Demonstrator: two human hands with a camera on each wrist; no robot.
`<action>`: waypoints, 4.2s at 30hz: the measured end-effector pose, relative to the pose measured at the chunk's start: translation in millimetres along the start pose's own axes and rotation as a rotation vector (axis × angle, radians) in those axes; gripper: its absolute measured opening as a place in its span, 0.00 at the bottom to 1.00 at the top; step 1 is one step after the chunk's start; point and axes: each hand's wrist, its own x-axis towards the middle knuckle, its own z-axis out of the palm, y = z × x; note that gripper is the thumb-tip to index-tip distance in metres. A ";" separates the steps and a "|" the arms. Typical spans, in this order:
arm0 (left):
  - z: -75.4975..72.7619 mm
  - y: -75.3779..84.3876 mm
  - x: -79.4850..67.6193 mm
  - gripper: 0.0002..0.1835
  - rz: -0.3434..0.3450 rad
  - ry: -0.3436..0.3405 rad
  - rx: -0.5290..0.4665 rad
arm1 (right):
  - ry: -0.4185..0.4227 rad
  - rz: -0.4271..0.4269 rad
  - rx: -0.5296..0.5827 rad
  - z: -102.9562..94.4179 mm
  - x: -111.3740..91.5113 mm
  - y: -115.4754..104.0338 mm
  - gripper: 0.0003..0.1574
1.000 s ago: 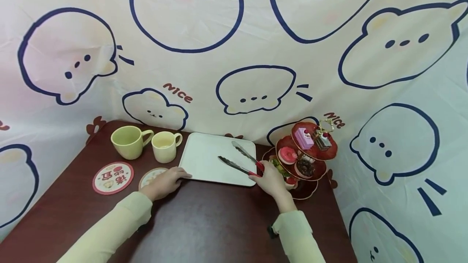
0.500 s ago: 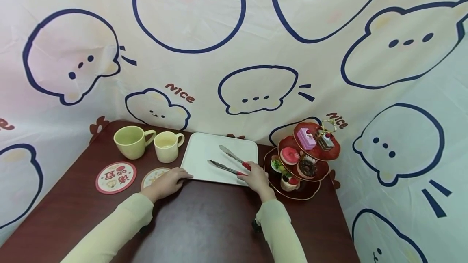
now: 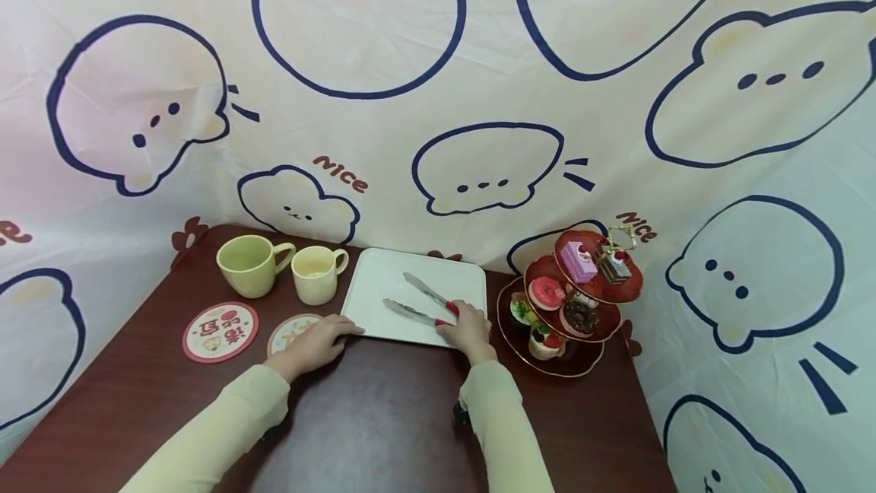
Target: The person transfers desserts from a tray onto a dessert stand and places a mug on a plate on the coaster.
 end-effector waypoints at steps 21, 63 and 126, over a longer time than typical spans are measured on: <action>4.9 5.7 0.0 0.19 -0.087 -0.022 -0.013 | -0.012 0.079 -0.070 6.1 2.7 -5.3 0.44; -56.3 -22.0 -2.9 0.15 -0.177 -0.159 -0.123 | -0.172 -0.207 -0.024 -41.4 -8.8 9.2 0.26; -66.0 -13.8 -45.7 0.42 -0.478 -0.261 -0.143 | -0.577 -0.476 -0.200 62.2 -65.3 -115.6 0.50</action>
